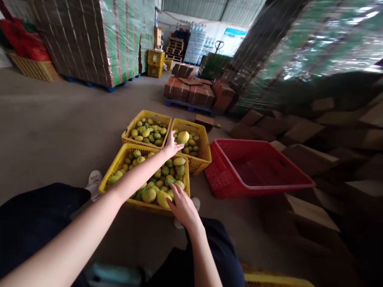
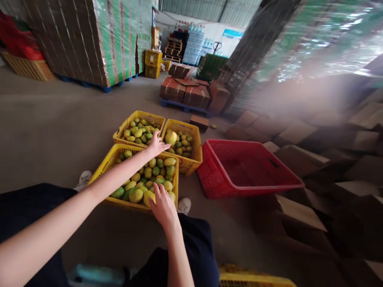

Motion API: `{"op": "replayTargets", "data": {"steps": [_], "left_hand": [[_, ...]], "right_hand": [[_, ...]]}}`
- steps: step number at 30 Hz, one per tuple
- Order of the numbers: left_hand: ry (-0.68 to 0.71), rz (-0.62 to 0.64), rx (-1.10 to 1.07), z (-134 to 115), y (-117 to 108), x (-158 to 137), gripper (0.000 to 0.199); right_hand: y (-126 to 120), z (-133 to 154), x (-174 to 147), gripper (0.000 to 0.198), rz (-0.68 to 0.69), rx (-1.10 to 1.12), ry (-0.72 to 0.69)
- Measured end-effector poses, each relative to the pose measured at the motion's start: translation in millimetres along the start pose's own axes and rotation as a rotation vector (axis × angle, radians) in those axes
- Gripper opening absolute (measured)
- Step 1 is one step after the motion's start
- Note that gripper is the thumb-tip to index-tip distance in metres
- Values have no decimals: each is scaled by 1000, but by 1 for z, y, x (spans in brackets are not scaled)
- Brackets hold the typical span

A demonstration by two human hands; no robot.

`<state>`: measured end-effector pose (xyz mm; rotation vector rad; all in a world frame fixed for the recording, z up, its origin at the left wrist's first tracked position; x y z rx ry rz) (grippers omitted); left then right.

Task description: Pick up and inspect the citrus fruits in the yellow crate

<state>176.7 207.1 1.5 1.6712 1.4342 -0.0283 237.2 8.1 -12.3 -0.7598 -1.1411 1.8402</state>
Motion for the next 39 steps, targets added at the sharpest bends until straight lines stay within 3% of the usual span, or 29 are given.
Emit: {"op": "replayTargets", "data": {"steps": [2,3,6,7,9,11,14,17,18,20,22,27,31,35,39], "left_hand": [[39,46,65,1,8,4,42],[-6,76,112,13,1,3,38],[-295,138,186,76,-51,-5,41],[-358,80,228,93,-76,-7,41],[-332,-73,451,108,-118,-3,36],[-223,-191,762,104,-132,10,32],[-81,-254,1045,86,-109,44,21],[84,-186,1329,72,-59,85,54],[219,-107,1655,74,-36,95,64],[293,-26,1906,85,-14,113,76],[289,-17,2028,96,-8,125,83],[410,-206,2417,108,-7,129,79],[438,-221,2441,105,0,126,72],[399,-269,2402,96,1,126,79],[284,-317,2215,89,-13,120,82]], "right_hand": [[-4,5,1,62,20,-4,27],[-6,7,1,67,36,-15,53],[-4,18,0,75,123,-44,120],[-1,24,-1,75,165,-41,118],[9,39,-3,74,257,-7,75],[16,51,-4,71,328,31,31],[21,56,-3,69,367,50,19],[20,50,1,69,355,62,53],[20,47,2,69,344,65,71],[20,42,4,67,324,49,107],[21,41,4,64,326,20,122],[30,56,-1,59,424,111,25],[27,55,-2,59,400,102,33],[22,50,1,59,335,21,91],[27,60,4,54,341,70,36]]}}
Point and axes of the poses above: each hand's wrist, its own x-axis towards the middle knuckle, its own y-axis out of the palm, z = x × y, the point moved 8 cm from there along x, towards the middle knuckle, and after that the axes turned 11 degrees about -y, right-handed, at the moved point
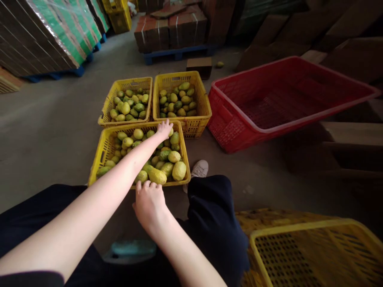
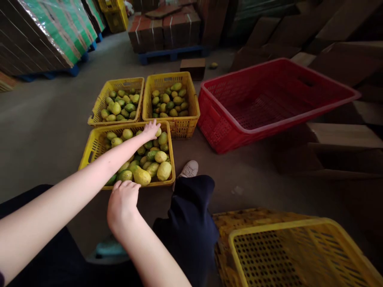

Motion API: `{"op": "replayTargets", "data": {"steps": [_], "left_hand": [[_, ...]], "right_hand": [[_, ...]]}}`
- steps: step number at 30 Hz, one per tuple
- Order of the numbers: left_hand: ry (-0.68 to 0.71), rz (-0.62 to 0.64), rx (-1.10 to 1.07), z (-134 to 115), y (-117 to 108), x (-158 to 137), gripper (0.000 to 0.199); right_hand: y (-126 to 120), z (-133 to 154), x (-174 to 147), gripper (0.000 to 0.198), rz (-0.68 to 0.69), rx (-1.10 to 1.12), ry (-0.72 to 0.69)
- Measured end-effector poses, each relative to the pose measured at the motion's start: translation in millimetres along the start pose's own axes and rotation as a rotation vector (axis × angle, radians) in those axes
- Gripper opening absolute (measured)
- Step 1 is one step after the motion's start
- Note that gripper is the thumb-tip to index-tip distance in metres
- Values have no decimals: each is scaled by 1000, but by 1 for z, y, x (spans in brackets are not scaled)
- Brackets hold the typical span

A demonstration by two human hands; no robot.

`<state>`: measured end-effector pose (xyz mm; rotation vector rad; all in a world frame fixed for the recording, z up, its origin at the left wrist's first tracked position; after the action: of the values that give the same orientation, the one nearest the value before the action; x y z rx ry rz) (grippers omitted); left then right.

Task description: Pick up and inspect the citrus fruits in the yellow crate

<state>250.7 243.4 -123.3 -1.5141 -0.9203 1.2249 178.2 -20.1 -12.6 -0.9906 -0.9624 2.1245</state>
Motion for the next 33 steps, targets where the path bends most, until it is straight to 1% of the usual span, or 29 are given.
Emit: {"op": "replayTargets", "data": {"steps": [3,5,6,8,9,10,11,12,13,14,15,16,17,18,20,21,22,23,25,27,29,30,32,33], "left_hand": [[-73,49,-104,20,4,-10,85],[-147,70,-172,41,2,-21,85],[-207,93,-253,54,0,-28,82],[-314,179,-534,79,-7,-46,68],[-334,235,-713,87,-13,-57,59],[-315,295,-886,90,-22,-68,52],[-263,347,-1031,90,-36,-80,48],[-207,367,-1127,90,-55,-92,47],[-155,361,-1186,89,-76,-104,47],[-94,337,-1226,86,-99,-116,49],[-38,322,-1241,83,-120,-128,51],[13,333,-1240,79,-137,-141,53],[56,358,-1228,76,-150,-152,56],[67,381,-1208,76,-157,-162,59],[25,366,-1177,88,-159,-173,64],[-9,332,-1167,101,-154,-176,65],[-37,288,-1158,116,-147,-177,65],[-51,253,-1143,132,-137,-178,65],[-83,228,-1075,165,-107,-178,61],[-193,219,-923,203,-69,-181,47],[-375,241,-761,239,-27,-188,30],[-477,253,-743,255,-7,-194,27],[-524,254,-766,270,23,-200,26],[-544,243,-821,275,35,-201,25]], "right_hand": [[1,5,1,55,-24,14,-35],[-1,5,-1,53,-62,22,-35],[-3,4,-1,50,-79,35,-31],[-8,-2,-2,44,-139,79,-3],[-13,-7,-1,44,-200,116,25],[-21,-14,-1,46,-297,170,58],[-31,-23,-1,53,-430,254,94],[-42,-33,-1,61,-593,373,115],[-52,-42,-2,71,-762,535,108],[-60,-52,-2,78,-902,741,75],[-65,-61,0,80,-1000,979,26],[-69,-68,3,77,-1076,1226,-27],[-74,-73,5,70,-1127,1439,-97],[-78,-73,8,61,-1118,1600,-173],[-83,-67,13,46,-1042,1807,-280],[-81,-64,14,41,-1005,1867,-283],[-75,-61,16,35,-971,1918,-244],[-64,-60,19,30,-941,1970,-168],[-38,-60,26,23,-876,2079,33],[-18,-61,33,20,-835,2144,159],[-11,-67,38,20,-846,2159,207],[-10,-70,39,19,-868,2164,232],[-12,-78,37,18,-925,2196,308],[-14,-81,34,17,-954,2216,343]]}}
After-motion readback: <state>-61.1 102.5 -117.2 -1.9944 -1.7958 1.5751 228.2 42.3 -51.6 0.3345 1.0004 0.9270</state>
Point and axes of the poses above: each hand's wrist, its own x-axis towards the middle knuckle, its own y-axis out of the palm, z = x × y, the point moved 8 cm from there along x, towards the middle knuckle, and after that the axes turned 11 degrees about -y, right-handed, at the moved point
